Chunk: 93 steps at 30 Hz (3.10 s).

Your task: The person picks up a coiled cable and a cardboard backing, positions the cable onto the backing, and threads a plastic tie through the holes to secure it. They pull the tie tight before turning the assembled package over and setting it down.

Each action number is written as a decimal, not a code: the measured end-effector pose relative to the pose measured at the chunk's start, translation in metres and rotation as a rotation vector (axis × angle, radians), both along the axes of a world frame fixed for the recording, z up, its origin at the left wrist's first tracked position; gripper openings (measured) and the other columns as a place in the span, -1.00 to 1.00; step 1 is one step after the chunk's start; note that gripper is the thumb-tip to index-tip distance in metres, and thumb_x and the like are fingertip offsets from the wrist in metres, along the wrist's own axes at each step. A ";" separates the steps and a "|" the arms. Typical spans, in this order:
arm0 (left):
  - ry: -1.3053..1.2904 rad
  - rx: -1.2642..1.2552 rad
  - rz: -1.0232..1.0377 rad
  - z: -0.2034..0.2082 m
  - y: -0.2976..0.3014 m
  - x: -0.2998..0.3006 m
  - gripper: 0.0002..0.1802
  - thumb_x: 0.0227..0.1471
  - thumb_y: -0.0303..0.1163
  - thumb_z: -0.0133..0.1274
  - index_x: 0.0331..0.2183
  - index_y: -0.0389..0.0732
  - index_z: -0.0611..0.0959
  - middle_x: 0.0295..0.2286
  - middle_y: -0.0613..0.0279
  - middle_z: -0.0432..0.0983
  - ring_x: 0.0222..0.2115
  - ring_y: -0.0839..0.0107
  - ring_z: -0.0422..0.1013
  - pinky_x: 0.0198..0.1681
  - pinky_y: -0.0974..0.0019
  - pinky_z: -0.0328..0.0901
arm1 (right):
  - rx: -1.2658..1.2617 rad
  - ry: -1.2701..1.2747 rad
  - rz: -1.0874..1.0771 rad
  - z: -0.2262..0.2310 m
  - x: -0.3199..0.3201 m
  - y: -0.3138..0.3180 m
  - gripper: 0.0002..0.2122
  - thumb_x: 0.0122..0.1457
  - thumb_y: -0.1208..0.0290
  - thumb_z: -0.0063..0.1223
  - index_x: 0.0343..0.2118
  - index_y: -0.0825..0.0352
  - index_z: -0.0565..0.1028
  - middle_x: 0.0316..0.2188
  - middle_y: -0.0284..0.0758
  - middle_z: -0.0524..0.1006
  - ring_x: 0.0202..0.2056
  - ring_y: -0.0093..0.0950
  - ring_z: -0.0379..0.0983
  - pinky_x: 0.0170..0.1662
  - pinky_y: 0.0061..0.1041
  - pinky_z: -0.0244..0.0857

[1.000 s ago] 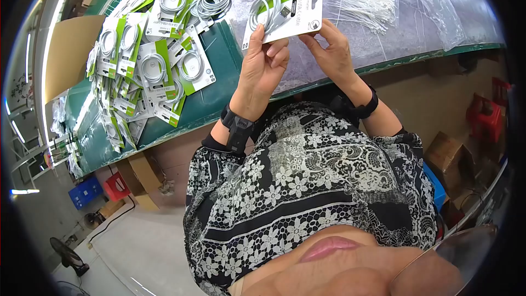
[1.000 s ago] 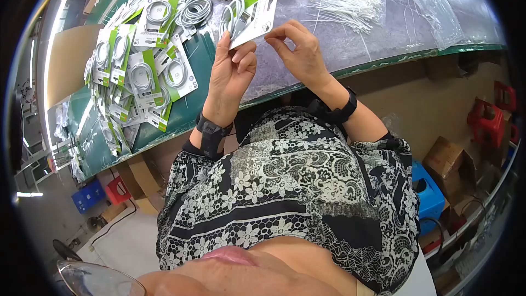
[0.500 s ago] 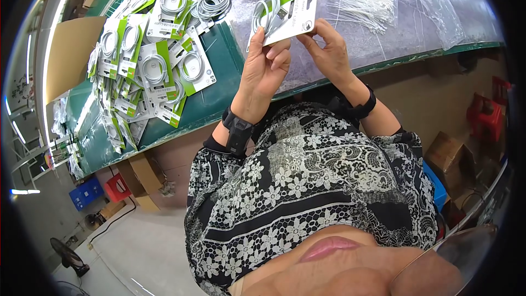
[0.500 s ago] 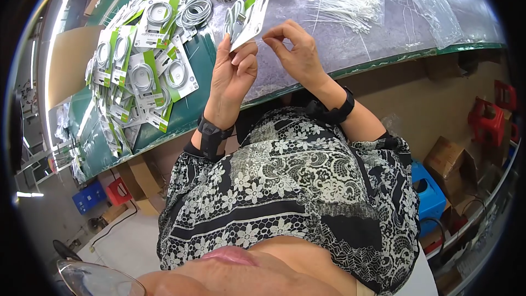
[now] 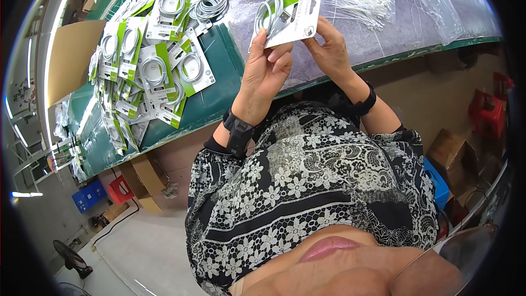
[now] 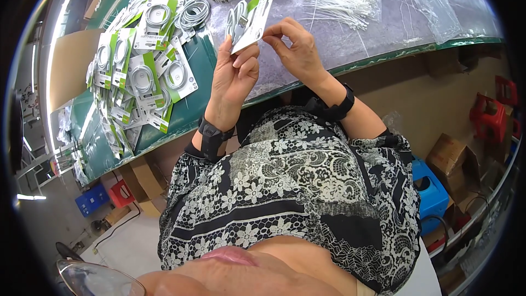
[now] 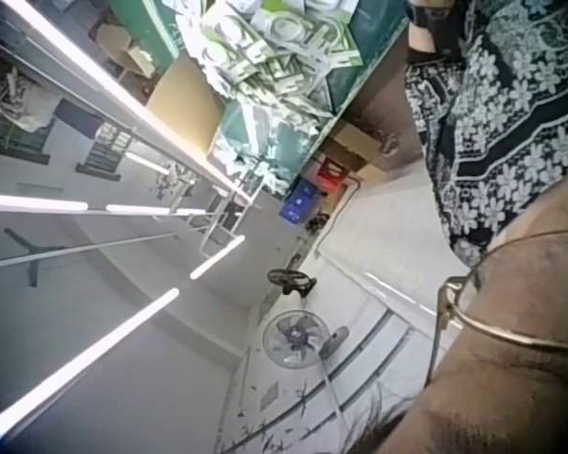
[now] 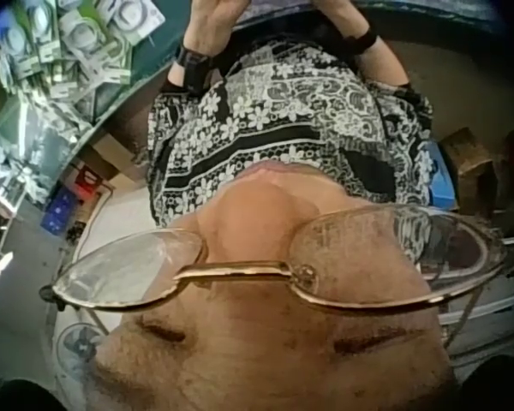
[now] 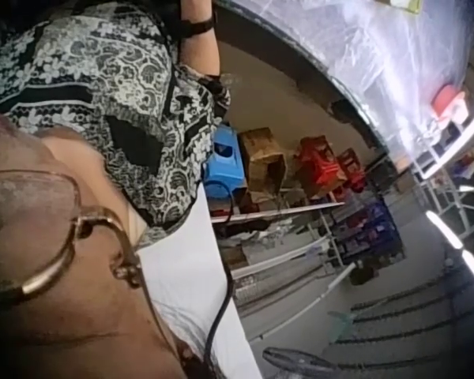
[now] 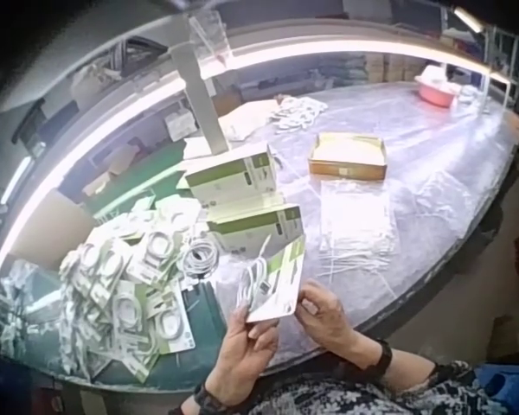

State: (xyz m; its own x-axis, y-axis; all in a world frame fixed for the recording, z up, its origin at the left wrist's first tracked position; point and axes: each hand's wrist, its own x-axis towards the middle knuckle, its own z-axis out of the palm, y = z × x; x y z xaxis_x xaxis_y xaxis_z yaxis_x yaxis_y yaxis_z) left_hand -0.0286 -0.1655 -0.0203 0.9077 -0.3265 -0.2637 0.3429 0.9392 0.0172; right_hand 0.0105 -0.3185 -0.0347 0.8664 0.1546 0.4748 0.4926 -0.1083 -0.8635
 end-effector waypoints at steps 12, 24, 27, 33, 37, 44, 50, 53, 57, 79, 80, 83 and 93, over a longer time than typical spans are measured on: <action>-0.020 0.103 0.040 -0.007 -0.005 0.001 -0.73 0.13 -0.21 -0.04 -0.22 -0.19 0.45 -0.45 0.36 0.39 -0.64 0.62 0.11 -0.66 0.56 0.02 | -0.021 0.066 0.063 0.004 -0.012 0.003 -0.80 0.04 0.62 0.08 -0.23 0.40 0.48 -0.31 -0.28 0.51 -0.25 -0.47 0.45 -0.18 -0.52 0.31; -0.097 0.610 0.091 -0.015 -0.005 -0.006 -0.75 0.13 -0.24 -0.02 -0.23 -0.19 0.50 -0.40 0.33 0.48 -0.41 0.51 0.39 -0.36 0.40 0.31 | -0.440 -0.326 -0.150 -0.007 -0.016 -0.009 -0.78 -0.02 0.58 0.13 -0.27 0.38 0.45 -0.36 -0.24 0.48 -0.34 -0.30 0.43 -0.29 -0.36 0.30; -0.107 0.812 0.222 -0.018 -0.002 -0.005 -0.76 0.12 -0.28 0.00 -0.24 -0.23 0.51 -0.38 0.32 0.48 -0.40 0.53 0.39 -0.30 0.38 0.33 | -0.540 -0.245 -0.074 0.005 -0.040 -0.023 -0.80 -0.06 0.56 0.15 -0.31 0.34 0.47 -0.39 -0.29 0.46 -0.35 -0.30 0.39 -0.29 -0.36 0.27; -0.146 0.861 0.213 -0.010 -0.021 -0.010 -0.77 0.12 -0.30 0.00 -0.23 -0.24 0.52 -0.36 0.31 0.48 -0.38 0.53 0.40 -0.32 0.40 0.33 | -0.507 -0.504 -0.077 0.029 -0.027 -0.011 -0.84 -0.11 0.55 0.18 -0.41 0.26 0.49 -0.42 -0.40 0.45 -0.39 -0.39 0.37 -0.31 -0.40 0.21; -0.187 0.852 0.203 -0.012 -0.022 -0.012 -0.78 0.12 -0.31 0.00 -0.24 -0.25 0.53 -0.35 0.29 0.49 -0.38 0.52 0.41 -0.32 0.42 0.32 | -0.515 -0.590 -0.090 0.023 -0.019 -0.007 -0.87 -0.14 0.54 0.09 -0.48 0.22 0.45 -0.43 -0.46 0.43 -0.35 -0.43 0.37 -0.25 -0.45 0.20; -0.336 0.990 0.200 -0.008 -0.016 -0.011 -0.77 0.11 -0.34 0.02 -0.25 -0.30 0.55 -0.35 0.24 0.50 -0.39 0.50 0.42 -0.32 0.45 0.34 | -0.404 -0.524 -0.005 0.019 -0.008 -0.014 -0.82 -0.10 0.64 0.10 -0.42 0.31 0.39 -0.24 -0.31 0.51 -0.37 -0.36 0.38 -0.28 -0.43 0.21; -0.351 1.183 0.324 -0.008 -0.014 -0.010 -0.77 0.05 -0.44 0.08 -0.23 -0.34 0.53 -0.33 0.23 0.51 -0.38 0.47 0.45 -0.32 0.43 0.36 | -0.405 -0.535 -0.032 0.015 -0.015 -0.008 -0.81 -0.09 0.65 0.10 -0.41 0.32 0.35 -0.20 -0.27 0.52 -0.37 -0.33 0.39 -0.29 -0.42 0.24; -0.298 1.135 0.364 -0.005 -0.016 -0.013 -0.77 0.02 -0.48 0.10 -0.24 -0.34 0.54 -0.33 0.24 0.52 -0.37 0.47 0.45 -0.32 0.43 0.37 | -0.377 -0.561 -0.056 0.017 -0.018 -0.006 -0.81 -0.09 0.66 0.10 -0.41 0.31 0.36 -0.22 -0.27 0.52 -0.37 -0.32 0.39 -0.30 -0.41 0.26; -0.310 1.219 0.457 0.002 -0.017 -0.020 -0.79 -0.04 -0.55 0.13 -0.27 -0.34 0.56 -0.34 0.22 0.53 -0.37 0.44 0.46 -0.31 0.41 0.38 | -0.375 -0.552 -0.036 0.021 -0.024 -0.008 -0.82 -0.11 0.67 0.12 -0.42 0.31 0.41 -0.23 -0.27 0.53 -0.33 -0.30 0.41 -0.25 -0.39 0.29; -1.411 1.870 0.916 0.036 0.003 -0.005 -0.75 -0.26 -0.60 0.19 -0.38 -0.33 0.59 -0.37 0.07 0.48 -0.30 0.12 0.51 -0.24 0.26 0.46 | 0.339 0.610 0.511 -0.007 -0.034 -0.022 -0.60 -0.12 0.51 0.21 -0.12 0.28 0.47 -0.08 -0.28 0.43 -0.02 -0.32 0.36 0.04 -0.31 0.24; -1.407 1.868 0.914 0.038 0.004 -0.006 -0.75 -0.26 -0.60 0.19 -0.38 -0.33 0.59 -0.37 0.07 0.48 -0.30 0.12 0.51 -0.24 0.26 0.46 | 0.532 0.869 0.592 -0.003 -0.036 -0.022 -0.56 -0.10 0.47 0.21 -0.07 0.27 0.44 -0.05 -0.29 0.43 0.00 -0.35 0.35 0.06 -0.32 0.22; -1.516 1.845 0.902 0.047 0.006 -0.005 -0.75 -0.28 -0.64 0.19 -0.40 -0.32 0.59 -0.36 0.08 0.48 -0.32 0.12 0.52 -0.27 0.30 0.47 | 0.266 0.774 0.572 0.014 -0.038 -0.024 -0.52 -0.05 0.41 0.21 0.00 0.26 0.38 -0.02 -0.30 0.41 0.03 -0.40 0.32 0.09 -0.35 0.20; -1.599 1.801 0.837 0.056 0.004 -0.006 -0.75 -0.27 -0.68 0.17 -0.40 -0.34 0.56 -0.34 0.02 0.46 -0.30 0.06 0.50 -0.26 0.23 0.47 | -0.122 -0.078 0.518 0.004 -0.030 -0.027 -0.51 0.05 0.26 0.14 0.05 0.23 0.33 0.01 -0.35 0.39 0.05 -0.40 0.30 0.11 -0.37 0.17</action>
